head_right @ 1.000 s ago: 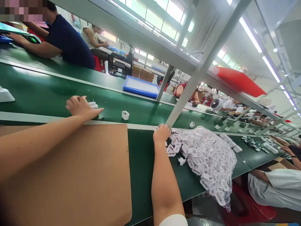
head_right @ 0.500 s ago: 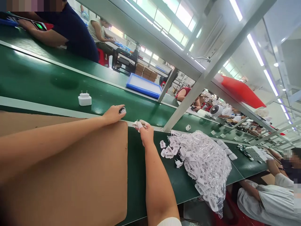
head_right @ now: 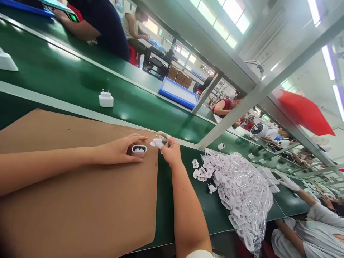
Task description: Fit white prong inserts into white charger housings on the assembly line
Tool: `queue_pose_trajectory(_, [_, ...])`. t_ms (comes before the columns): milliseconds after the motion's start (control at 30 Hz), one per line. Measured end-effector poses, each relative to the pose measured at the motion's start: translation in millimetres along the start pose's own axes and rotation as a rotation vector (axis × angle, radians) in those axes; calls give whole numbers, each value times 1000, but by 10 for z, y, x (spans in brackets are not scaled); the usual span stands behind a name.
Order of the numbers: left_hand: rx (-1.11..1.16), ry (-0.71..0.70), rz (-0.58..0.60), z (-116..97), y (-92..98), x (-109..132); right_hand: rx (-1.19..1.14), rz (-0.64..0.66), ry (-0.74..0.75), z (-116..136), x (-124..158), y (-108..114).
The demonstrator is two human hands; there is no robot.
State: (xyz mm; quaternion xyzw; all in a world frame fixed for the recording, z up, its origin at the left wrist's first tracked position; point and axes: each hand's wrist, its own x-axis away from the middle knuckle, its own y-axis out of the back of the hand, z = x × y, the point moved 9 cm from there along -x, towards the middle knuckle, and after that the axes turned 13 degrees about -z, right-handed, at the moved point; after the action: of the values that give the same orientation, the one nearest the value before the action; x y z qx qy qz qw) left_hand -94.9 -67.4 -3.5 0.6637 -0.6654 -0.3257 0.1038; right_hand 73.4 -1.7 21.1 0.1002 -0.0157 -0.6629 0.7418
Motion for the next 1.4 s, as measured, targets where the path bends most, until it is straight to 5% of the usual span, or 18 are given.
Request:
queue_pose_trajectory(167, [49,-15,-31,36,-19,23,-130,140,-87,13,128,-231])
queue_pose_trajectory(300, [106,-6,-29,5,8,23,-127,66,-90,-54,108,-245])
queue_pose_trajectory(433, [106,9,-14,2,20,29,58,-2,44,-25,108,-187])
queue_pose_trajectory(733, [113,16,-31,54,-8,-5,506,150,584,341,433,-401])
queue_pose_trajectory(967, [132,-2,-12,32,-7,-6,533,58,698,351,440,-405])
queue_pose_trajectory(1133, [152,-22,-26,9,8,-7,663,124,781,358,511,-529])
queue_pose_trajectory(1400, [161,-31,-47,6,14,0,862,129,728,406,483,-620])
